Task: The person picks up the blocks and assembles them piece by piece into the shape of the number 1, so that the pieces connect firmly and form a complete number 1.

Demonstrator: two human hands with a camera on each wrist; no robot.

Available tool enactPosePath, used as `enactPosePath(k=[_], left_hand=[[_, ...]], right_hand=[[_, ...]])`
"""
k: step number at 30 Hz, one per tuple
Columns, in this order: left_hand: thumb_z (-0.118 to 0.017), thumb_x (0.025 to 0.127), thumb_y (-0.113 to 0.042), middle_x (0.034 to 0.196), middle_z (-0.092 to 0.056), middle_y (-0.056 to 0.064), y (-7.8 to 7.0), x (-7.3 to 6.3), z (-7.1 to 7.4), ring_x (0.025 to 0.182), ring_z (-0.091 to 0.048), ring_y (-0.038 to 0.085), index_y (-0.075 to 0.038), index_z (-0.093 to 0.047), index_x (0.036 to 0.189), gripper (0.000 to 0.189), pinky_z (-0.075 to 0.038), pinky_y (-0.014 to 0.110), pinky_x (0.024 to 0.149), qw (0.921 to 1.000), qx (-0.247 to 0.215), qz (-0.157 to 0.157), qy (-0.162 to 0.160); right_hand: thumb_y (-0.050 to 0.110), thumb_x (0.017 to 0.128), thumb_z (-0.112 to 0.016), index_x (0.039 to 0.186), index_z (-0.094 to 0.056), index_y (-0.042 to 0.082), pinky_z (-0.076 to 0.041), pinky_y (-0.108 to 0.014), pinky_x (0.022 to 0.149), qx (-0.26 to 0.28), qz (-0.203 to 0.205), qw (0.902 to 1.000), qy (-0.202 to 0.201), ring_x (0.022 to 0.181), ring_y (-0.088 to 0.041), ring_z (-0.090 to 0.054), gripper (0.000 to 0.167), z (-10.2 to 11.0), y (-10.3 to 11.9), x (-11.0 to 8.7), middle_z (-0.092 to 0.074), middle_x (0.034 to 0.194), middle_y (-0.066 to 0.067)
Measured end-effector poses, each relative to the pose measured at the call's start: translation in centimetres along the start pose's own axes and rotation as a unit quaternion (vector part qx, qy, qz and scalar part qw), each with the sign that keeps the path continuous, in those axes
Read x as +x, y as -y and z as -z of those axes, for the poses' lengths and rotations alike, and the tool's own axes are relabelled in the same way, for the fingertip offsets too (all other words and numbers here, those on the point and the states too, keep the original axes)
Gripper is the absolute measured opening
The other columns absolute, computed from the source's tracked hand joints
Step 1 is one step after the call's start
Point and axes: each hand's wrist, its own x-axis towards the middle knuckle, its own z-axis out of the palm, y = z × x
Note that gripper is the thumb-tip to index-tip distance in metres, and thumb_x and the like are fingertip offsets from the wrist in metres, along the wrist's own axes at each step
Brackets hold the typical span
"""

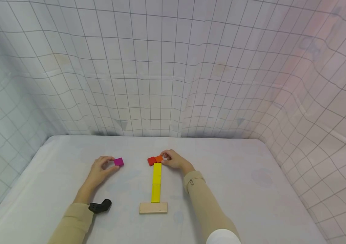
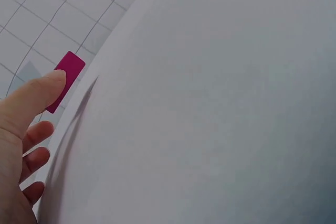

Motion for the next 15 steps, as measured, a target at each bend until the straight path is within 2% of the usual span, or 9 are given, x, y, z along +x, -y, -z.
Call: enactPosePath(k=[5, 15], left_hand=[[-0.074, 0.075, -0.017, 0.106, -0.056, 0.017, -0.9, 0.2, -1.0, 0.101, -0.045, 0.034, -0.002, -0.061, 0.105, 0.036, -0.023, 0.053, 0.089, 0.9998, -0.018, -0.005, 0.003], [-0.075, 0.073, -0.017, 0.097, -0.057, 0.013, -2.6, 0.5, -3.2, 0.092, -0.046, 0.030, -0.003, -0.062, 0.101, 0.034, -0.026, 0.047, 0.082, 0.9997, -0.021, -0.016, 0.001]], right_hand=[[0.012, 0.088, -0.060, 0.116, -0.051, 0.006, -0.036, -0.029, 0.082, 0.001, -0.003, 1.0000, 0.000, 0.090, -0.018, -0.041, 0.029, 0.0, 0.0, 0.0, -0.044, 0.097, -0.004], [0.013, 0.089, -0.059, 0.116, -0.051, 0.006, -0.036, -0.028, 0.081, -0.002, 0.008, 1.0000, 0.002, 0.089, -0.017, -0.041, 0.029, 0.0, 0.0, -0.1, -0.044, 0.097, -0.005]])
